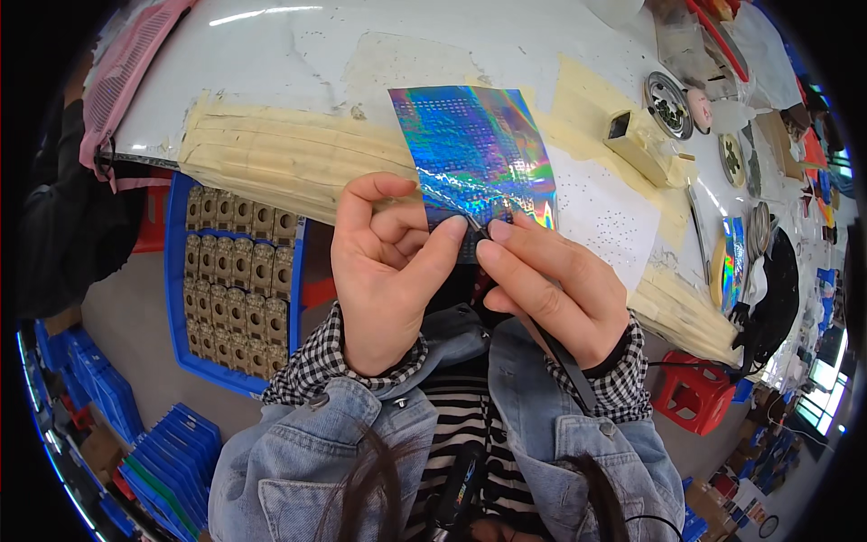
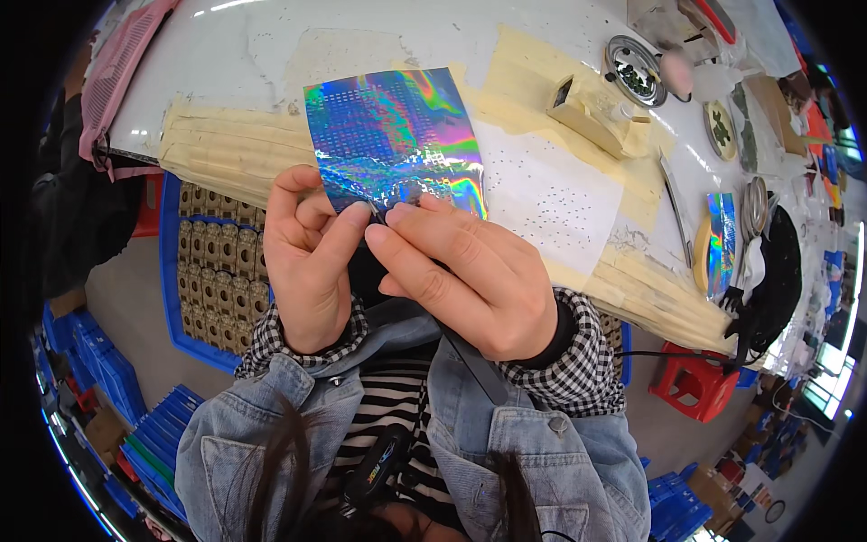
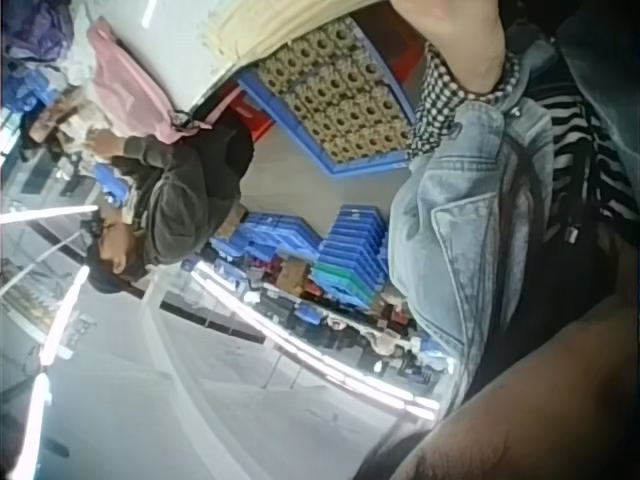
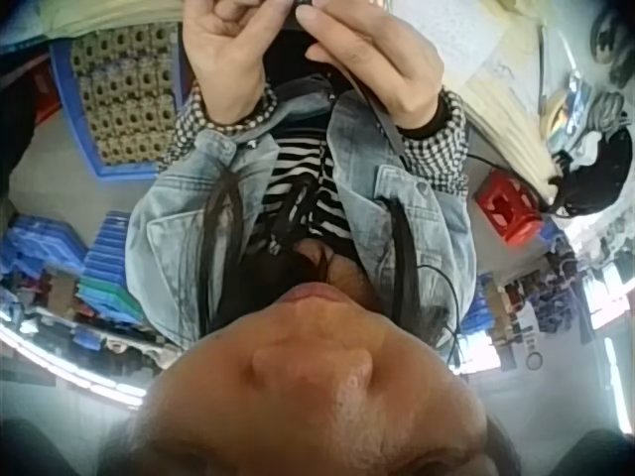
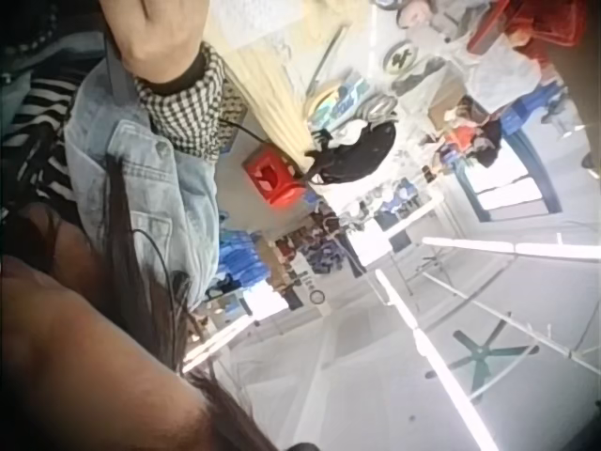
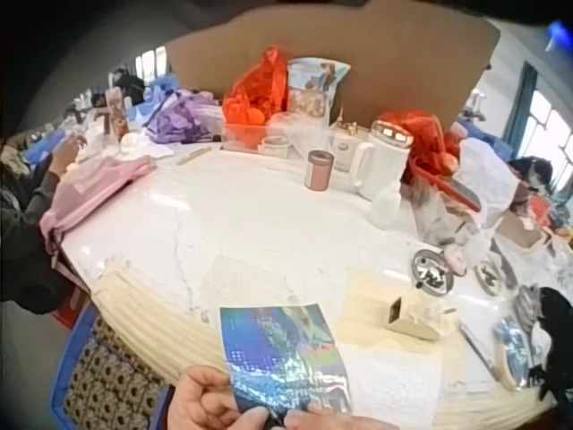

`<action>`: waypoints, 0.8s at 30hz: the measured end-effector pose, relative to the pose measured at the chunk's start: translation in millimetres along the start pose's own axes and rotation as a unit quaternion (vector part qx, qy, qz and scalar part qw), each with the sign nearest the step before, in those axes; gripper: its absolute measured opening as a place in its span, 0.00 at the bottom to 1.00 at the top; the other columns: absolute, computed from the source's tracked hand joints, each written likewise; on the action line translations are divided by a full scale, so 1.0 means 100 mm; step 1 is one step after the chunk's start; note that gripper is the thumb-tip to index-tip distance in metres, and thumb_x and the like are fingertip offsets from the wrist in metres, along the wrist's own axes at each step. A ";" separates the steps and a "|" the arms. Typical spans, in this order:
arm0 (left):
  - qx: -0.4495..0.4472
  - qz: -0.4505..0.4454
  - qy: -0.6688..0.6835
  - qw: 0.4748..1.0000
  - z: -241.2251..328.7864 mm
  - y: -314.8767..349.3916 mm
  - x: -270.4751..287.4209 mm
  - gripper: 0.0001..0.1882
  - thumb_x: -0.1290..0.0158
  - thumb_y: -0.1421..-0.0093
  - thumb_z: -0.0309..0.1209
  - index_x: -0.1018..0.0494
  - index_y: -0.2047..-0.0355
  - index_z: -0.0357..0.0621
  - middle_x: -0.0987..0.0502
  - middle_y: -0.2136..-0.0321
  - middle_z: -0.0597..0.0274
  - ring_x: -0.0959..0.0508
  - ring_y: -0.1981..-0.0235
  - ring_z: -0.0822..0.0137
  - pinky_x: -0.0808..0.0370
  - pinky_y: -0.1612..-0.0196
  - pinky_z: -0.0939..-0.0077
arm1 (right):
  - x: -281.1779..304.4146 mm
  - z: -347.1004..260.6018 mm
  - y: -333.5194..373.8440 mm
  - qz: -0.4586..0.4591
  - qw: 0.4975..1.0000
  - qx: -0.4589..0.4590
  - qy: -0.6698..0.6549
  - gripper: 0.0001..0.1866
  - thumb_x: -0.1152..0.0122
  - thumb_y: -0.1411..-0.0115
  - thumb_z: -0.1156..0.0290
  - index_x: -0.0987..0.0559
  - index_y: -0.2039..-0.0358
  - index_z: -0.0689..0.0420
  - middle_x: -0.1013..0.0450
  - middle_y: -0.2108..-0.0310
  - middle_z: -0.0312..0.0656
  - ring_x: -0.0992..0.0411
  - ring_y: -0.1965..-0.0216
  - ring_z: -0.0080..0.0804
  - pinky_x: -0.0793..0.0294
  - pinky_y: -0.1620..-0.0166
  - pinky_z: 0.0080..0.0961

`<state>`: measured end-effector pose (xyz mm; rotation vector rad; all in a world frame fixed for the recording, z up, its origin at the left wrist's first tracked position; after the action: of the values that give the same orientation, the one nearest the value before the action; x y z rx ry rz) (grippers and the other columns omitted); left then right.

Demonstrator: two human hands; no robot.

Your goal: Using tweezers to remove small circular waste pieces from a holographic sticker sheet.

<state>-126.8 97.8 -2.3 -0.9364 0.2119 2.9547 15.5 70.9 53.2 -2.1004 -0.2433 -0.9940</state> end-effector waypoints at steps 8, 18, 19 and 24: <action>-0.009 -0.002 -0.005 1.000 -0.01 0.00 0.00 0.22 0.49 0.47 0.12 0.44 0.55 0.36 0.23 0.68 0.55 0.22 0.66 0.72 0.27 0.63 0.84 | -0.03 0.01 -0.01 0.005 1.000 0.006 0.004 0.19 0.35 0.53 0.72 0.23 0.59 0.64 0.28 0.64 0.47 0.25 0.64 0.40 0.21 0.59 0.33; -0.018 -0.012 -0.004 1.000 -0.01 -0.01 0.01 0.22 0.49 0.47 0.13 0.44 0.55 0.36 0.23 0.68 0.54 0.22 0.66 0.72 0.27 0.63 0.84 | -0.03 0.00 -0.01 0.002 1.000 0.009 0.009 0.19 0.35 0.53 0.72 0.23 0.59 0.64 0.28 0.63 0.47 0.25 0.65 0.41 0.21 0.59 0.33; -0.018 -0.015 -0.004 1.000 -0.01 -0.01 0.02 0.22 0.49 0.47 0.13 0.44 0.55 0.36 0.23 0.68 0.54 0.22 0.66 0.72 0.27 0.63 0.84 | -0.03 0.00 -0.01 0.002 1.000 0.010 0.008 0.19 0.35 0.53 0.72 0.23 0.59 0.64 0.28 0.63 0.47 0.25 0.65 0.41 0.21 0.59 0.33; -0.016 -0.008 0.000 1.000 -0.02 -0.01 0.02 0.22 0.49 0.47 0.12 0.44 0.54 0.36 0.23 0.67 0.54 0.22 0.66 0.72 0.26 0.63 0.84 | -0.04 0.02 0.01 0.012 1.000 0.010 0.002 0.19 0.35 0.54 0.72 0.23 0.59 0.64 0.28 0.63 0.48 0.25 0.65 0.41 0.21 0.59 0.33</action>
<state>-126.7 98.1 -5.3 -0.9372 0.1559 2.9514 14.3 72.2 48.6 -2.0794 -0.2249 -0.9770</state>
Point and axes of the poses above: each hand's wrist, its own y-axis away from the middle knuckle, its own x-axis out of the back of the hand, z = x × y, the point moved 4 cm from there along -y, towards the middle knuckle
